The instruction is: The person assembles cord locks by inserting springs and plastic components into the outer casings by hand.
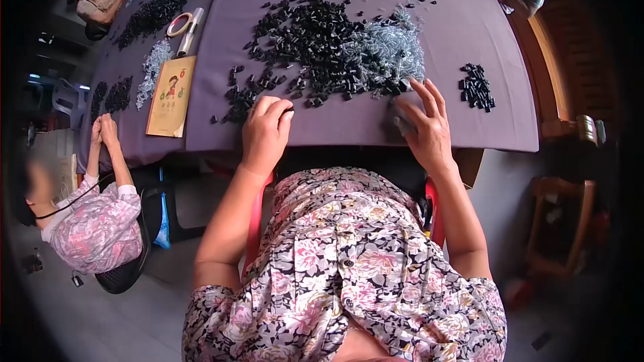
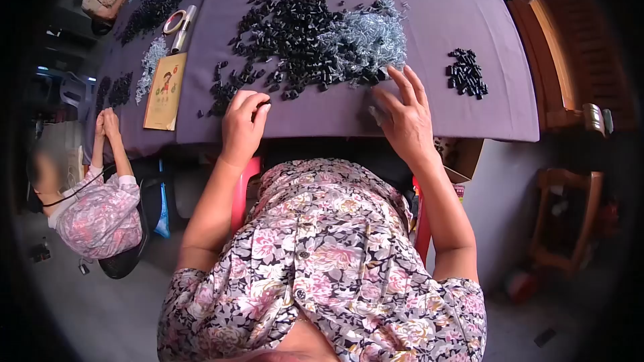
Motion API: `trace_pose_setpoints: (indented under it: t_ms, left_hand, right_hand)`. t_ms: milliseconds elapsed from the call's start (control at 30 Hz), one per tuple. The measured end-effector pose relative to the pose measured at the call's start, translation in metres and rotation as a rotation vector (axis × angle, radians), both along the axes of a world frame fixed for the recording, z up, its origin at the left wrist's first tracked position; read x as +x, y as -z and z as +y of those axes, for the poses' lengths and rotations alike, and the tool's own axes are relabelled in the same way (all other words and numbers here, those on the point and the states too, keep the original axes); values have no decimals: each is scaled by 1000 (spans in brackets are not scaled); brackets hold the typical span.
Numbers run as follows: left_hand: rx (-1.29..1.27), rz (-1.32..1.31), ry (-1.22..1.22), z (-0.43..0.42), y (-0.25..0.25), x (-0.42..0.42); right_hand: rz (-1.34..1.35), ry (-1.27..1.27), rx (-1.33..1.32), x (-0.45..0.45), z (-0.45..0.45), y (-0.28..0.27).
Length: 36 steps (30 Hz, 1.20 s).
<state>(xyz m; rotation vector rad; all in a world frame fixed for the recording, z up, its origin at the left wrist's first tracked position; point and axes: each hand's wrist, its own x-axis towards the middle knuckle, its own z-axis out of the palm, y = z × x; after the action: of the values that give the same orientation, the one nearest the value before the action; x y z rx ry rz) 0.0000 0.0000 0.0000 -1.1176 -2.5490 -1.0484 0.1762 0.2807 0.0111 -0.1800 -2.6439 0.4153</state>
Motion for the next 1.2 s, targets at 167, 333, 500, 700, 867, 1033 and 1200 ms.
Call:
trace_pose_setpoints:
  t_ms: [167,333,500,700,867,1033,1200]
  left_hand:
    - [29,20,-6,0,1,-4]
    - [44,-8,-2,-2,2,-1]
    - [14,37,34,-3,-2,0]
    - [-4,-75,53,-6,-5,-5]
    - [116,-144,37,-6,-3,1]
    - [478,-896,154,-9,-9,16]
    - [638,-1364,251,-1,-15,22]
  right_hand:
    - [16,0,-45,-6,-11,0]
    - [8,-25,-68,-4,-10,-1]
    - [17,31,-97,-6,-7,-1]
    - [-82,12,-13,-27,-4,-9]
    - [-165,36,19,-31,-6,-14]
    - [-206,30,-13,-25,-8,-17]
    - [-252,-29,30,-27,-5,-32]
